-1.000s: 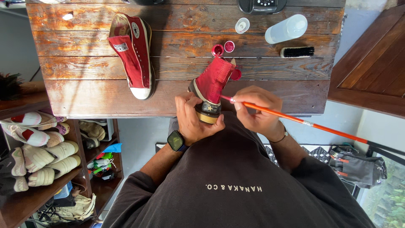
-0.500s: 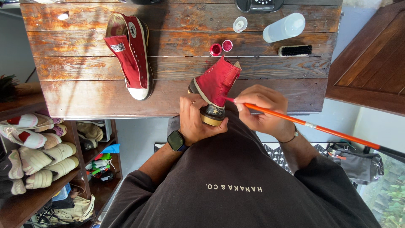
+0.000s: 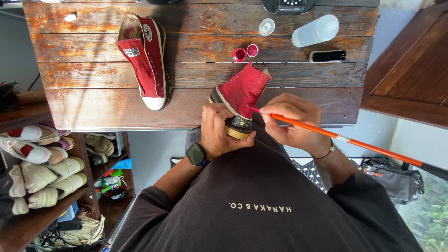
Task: The person paints the upper part of a red high-top sneaker with red paint using a small brush. They hold the shoe in their left hand and apply paint to the canvas surface, including around the eyelets and the ankle collar.
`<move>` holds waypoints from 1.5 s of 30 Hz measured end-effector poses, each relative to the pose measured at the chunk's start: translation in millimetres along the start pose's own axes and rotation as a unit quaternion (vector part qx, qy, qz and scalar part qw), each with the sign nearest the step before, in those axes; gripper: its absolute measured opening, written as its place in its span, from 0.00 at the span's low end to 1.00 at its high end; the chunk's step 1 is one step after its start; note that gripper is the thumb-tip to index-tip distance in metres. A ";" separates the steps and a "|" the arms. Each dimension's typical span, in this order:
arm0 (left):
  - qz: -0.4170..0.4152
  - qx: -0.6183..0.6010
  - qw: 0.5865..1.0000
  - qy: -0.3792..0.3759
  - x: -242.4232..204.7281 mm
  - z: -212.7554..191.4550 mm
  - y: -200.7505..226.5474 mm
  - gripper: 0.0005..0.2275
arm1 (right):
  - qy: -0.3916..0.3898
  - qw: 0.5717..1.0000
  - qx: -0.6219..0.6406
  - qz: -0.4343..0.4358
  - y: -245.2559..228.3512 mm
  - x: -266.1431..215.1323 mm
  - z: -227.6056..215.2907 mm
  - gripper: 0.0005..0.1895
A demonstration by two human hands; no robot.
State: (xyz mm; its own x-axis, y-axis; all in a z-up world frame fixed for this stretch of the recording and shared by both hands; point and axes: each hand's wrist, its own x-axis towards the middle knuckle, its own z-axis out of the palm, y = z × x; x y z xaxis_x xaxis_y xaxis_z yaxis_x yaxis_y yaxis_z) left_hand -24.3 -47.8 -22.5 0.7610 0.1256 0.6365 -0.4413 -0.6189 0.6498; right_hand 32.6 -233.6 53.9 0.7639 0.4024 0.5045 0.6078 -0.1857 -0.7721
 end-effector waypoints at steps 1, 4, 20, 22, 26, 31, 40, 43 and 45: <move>0.001 0.002 1.000 0.000 0.0 -0.1 0.3 0.23 | -0.004 1.000 0.019 0.003 -0.5 -1.1 1.6 0.02; 0.000 0.001 1.000 -0.002 -1.0 -0.1 -0.1 0.23 | -0.013 0.999 0.036 0.009 -0.9 -0.7 1.1 0.02; -0.007 0.014 1.000 0.001 -1.6 -0.6 -2.3 0.24 | -0.005 0.999 0.051 0.012 0.4 -2.3 0.3 0.00; -0.006 0.010 1.000 -0.004 -1.5 -1.2 -4.3 0.24 | 0.011 0.999 -0.002 0.038 7.7 -2.8 -3.3 0.02; 0.007 0.014 1.000 -0.001 3.2 -3.0 -3.7 0.24 | 0.054 0.998 0.000 0.025 12.4 -4.4 -2.3 0.01; -0.001 0.005 1.000 -0.004 2.2 -4.5 -7.6 0.25 | 0.062 0.997 0.009 0.049 8.3 -4.8 6.1 0.02; -0.015 0.010 1.000 -0.021 -5.2 -4.3 -17.1 0.27 | 0.110 0.994 0.019 0.018 12.4 0.8 13.7 0.03; -0.019 0.012 0.999 -0.032 -9.1 -5.2 -19.4 0.27 | 0.127 0.992 0.007 0.022 13.0 -1.2 14.5 0.02; -0.020 0.025 0.999 -0.030 -11.0 -5.7 -20.0 0.27 | 0.122 0.992 0.007 0.028 13.8 -1.8 14.8 0.02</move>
State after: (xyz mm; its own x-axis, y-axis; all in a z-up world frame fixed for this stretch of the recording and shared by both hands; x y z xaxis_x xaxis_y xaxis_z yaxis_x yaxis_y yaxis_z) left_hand -26.6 -32.5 -40.1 0.8052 0.1054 0.5836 -0.3868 -0.6525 0.6516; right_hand 36.4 -223.7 36.6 0.8273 0.1630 0.5377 0.5610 -0.1875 -0.8063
